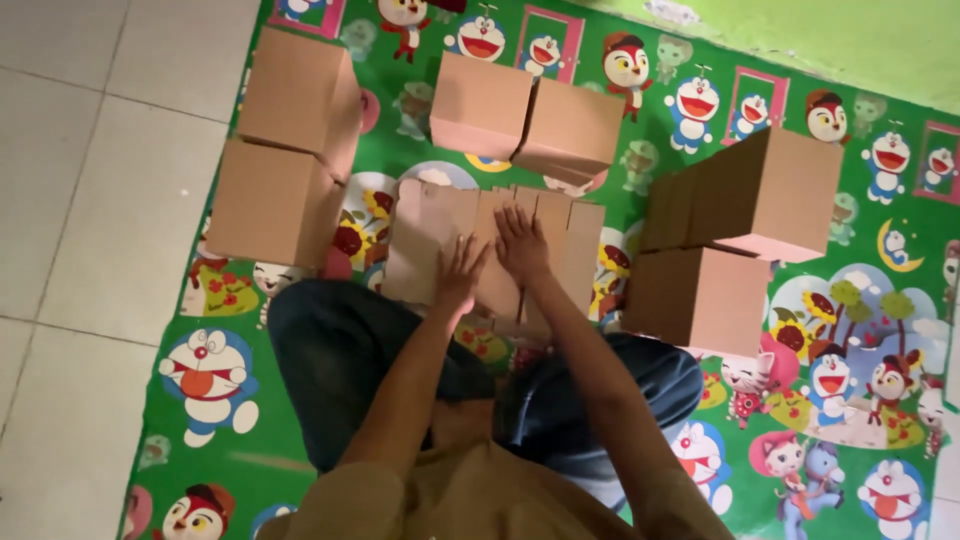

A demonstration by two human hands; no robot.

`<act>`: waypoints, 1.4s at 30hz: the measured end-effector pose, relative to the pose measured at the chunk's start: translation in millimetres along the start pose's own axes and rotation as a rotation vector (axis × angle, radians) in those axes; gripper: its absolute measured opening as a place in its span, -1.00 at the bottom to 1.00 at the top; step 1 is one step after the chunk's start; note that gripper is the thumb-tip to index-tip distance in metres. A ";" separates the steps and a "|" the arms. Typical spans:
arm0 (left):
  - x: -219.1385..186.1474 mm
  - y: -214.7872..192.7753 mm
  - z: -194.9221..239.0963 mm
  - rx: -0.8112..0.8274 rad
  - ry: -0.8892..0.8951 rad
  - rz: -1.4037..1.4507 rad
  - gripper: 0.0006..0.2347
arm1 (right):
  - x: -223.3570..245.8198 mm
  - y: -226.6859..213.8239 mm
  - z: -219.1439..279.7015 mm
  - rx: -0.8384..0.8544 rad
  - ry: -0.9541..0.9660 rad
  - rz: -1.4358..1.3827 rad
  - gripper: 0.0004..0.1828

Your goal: Manually folding and assembling cardboard boxes from flat templates.

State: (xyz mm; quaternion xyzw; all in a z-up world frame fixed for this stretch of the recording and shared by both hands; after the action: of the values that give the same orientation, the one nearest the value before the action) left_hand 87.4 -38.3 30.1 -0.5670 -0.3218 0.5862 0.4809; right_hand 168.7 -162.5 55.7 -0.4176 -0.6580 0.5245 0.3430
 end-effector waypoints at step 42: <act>0.2 3.8 81.3 -0.633 0.103 0.045 -0.31 | -52.1 -39.5 207.2 -0.360 0.797 -0.259 -0.19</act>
State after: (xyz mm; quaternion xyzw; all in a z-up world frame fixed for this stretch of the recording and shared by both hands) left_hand 7.5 -25.7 38.7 -0.7242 -0.4509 0.4381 0.2833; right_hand -1.4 -297.5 49.2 -0.5540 -0.6020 0.1529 0.5543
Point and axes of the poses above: each hand's wrist, its own z-axis away from the middle knuckle, its own y-axis out of the palm, x = y × z, the point moved 6 cm from there along -z, towards the middle knuckle, and after that the axes turned 12 degrees about -x, right-handed, at the moved point
